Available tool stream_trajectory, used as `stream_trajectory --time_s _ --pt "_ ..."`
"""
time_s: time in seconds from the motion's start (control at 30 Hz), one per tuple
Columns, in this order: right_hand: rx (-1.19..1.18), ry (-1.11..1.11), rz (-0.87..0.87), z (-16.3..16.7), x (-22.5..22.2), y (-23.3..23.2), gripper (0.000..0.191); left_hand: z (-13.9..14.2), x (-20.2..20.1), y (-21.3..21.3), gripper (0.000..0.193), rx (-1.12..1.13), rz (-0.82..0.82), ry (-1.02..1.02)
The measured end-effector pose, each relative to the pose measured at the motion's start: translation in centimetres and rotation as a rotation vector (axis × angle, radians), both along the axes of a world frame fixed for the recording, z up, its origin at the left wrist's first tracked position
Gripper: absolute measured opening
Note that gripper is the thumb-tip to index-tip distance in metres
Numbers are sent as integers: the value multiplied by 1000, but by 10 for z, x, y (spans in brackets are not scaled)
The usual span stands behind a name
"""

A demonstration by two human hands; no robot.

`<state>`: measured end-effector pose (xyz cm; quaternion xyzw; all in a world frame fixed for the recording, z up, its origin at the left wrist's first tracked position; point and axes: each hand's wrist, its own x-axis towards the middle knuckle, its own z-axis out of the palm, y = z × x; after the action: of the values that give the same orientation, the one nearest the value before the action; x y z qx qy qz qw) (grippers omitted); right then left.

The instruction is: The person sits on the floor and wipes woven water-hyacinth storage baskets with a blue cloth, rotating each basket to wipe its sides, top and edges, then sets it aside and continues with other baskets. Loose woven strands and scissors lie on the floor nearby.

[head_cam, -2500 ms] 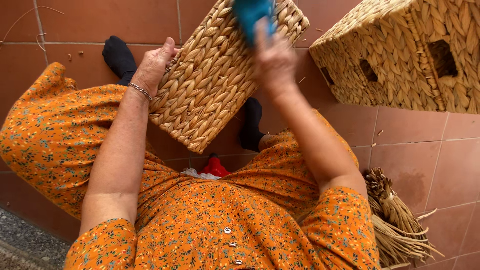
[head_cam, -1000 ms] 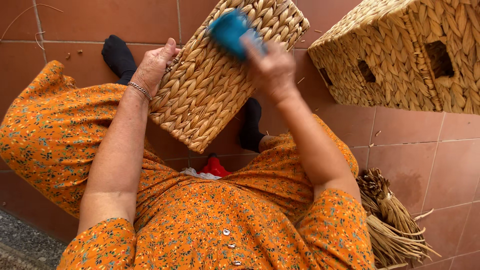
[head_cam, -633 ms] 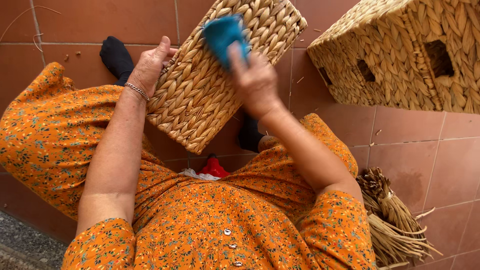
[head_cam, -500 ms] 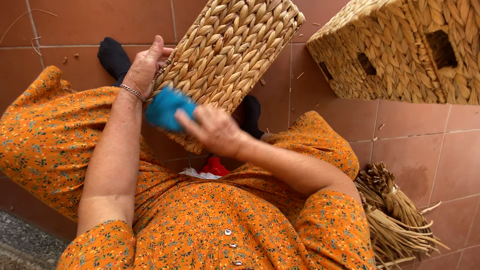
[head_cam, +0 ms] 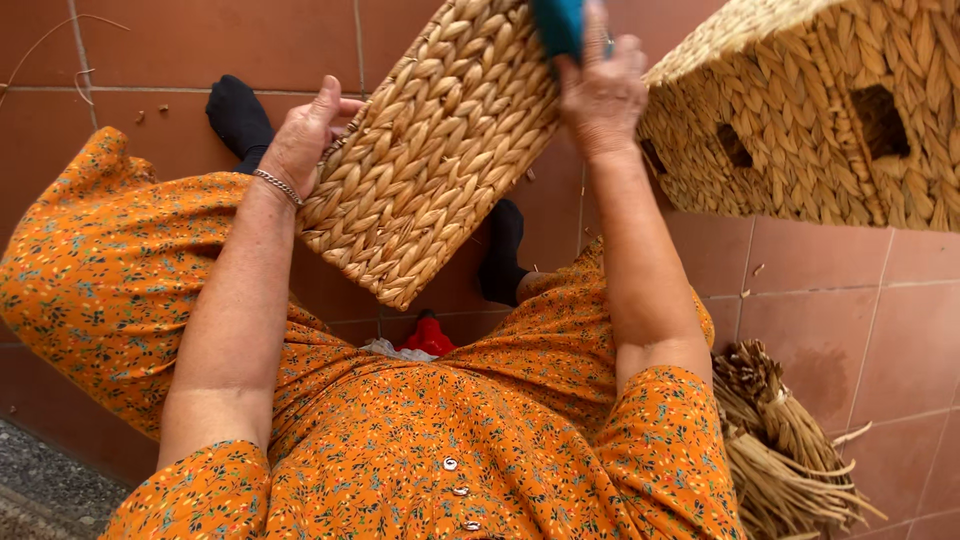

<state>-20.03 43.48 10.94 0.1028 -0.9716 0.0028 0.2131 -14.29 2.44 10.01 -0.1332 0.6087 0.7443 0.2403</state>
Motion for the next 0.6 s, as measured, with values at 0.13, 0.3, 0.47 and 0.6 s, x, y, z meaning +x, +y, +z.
stream_trajectory --time_s 0.13,0.3,0.47,0.6 --pt "-82 -44 -118 -1 -5 -15 75 0 -2 1 73 -44 -9 16" --pt "-55 -180 367 35 103 -124 50 1 -3 -1 75 -90 -10 -12" --pt "-229 -382 865 88 199 -177 63 0 -1 -3 75 -79 -18 -42" --pt "-245 -318 1010 94 195 -166 67 3 0 -3 72 40 -33 17"
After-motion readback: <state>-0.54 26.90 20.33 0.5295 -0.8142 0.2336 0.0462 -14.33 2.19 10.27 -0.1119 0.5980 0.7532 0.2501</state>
